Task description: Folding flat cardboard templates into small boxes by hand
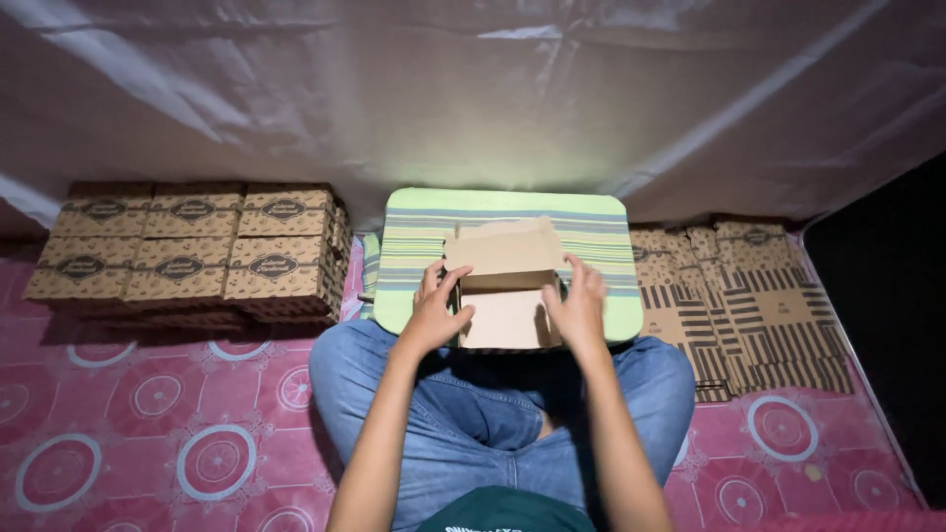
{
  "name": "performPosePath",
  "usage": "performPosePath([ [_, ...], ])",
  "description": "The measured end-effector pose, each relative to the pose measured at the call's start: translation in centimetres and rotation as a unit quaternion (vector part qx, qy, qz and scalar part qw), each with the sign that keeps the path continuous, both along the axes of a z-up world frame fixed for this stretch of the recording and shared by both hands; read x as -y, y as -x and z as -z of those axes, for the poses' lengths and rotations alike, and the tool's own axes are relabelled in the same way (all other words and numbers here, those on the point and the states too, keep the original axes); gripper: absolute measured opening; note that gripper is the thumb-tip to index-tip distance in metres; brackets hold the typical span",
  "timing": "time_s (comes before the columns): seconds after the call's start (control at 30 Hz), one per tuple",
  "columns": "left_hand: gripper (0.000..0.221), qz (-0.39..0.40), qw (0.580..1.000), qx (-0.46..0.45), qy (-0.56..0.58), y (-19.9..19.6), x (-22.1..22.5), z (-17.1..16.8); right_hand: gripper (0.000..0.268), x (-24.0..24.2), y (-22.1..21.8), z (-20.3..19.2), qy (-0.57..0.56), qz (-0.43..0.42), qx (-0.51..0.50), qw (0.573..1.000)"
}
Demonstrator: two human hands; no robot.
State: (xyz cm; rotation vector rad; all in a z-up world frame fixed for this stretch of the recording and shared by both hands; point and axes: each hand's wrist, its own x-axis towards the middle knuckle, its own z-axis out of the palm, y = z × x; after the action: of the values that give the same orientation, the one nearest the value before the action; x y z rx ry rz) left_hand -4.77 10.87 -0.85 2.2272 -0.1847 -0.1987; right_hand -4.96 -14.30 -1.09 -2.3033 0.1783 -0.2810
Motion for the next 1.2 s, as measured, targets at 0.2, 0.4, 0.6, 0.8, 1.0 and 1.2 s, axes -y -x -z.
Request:
performPosePath([
  [0.2,0.073,0.000,0.997,0.040,0.059,-0.9,0.0,5.5,0.025,-5.4,2.1,-1.8,-0.042,-0.077,0.009,0.996],
  [0.4,0.072,0.005,0.991,0.109,0.077,-0.7,-0.1,6.0,0.029,-9.8,-0.4,1.2,-0.125,-0.143,-0.145,0.971],
  [0.6,0.072,0.011,0.989,0.120,0.086,-0.3,0.0,5.8,0.022,-9.8,-1.6,3.1,-0.134,-0.121,-0.137,0.974],
  [0.8,0.066,-0.088,0.970,0.168,0.151,1.0,1.0,4.6,0.020,-8.8,0.0,-0.2,-0.141,-0.127,-0.121,0.974],
  [1.0,0.056,-0.194,0.953,0.071,0.222,2.8,2.1,4.3,0.020,-8.4,1.8,-0.8,-0.085,-0.118,-0.079,0.986],
  [1.2,0.045,-0.212,0.909,0.015,0.358,2.5,2.9,5.7,0.018,-8.3,3.1,-1.3,-0.067,-0.107,-0.004,0.992],
])
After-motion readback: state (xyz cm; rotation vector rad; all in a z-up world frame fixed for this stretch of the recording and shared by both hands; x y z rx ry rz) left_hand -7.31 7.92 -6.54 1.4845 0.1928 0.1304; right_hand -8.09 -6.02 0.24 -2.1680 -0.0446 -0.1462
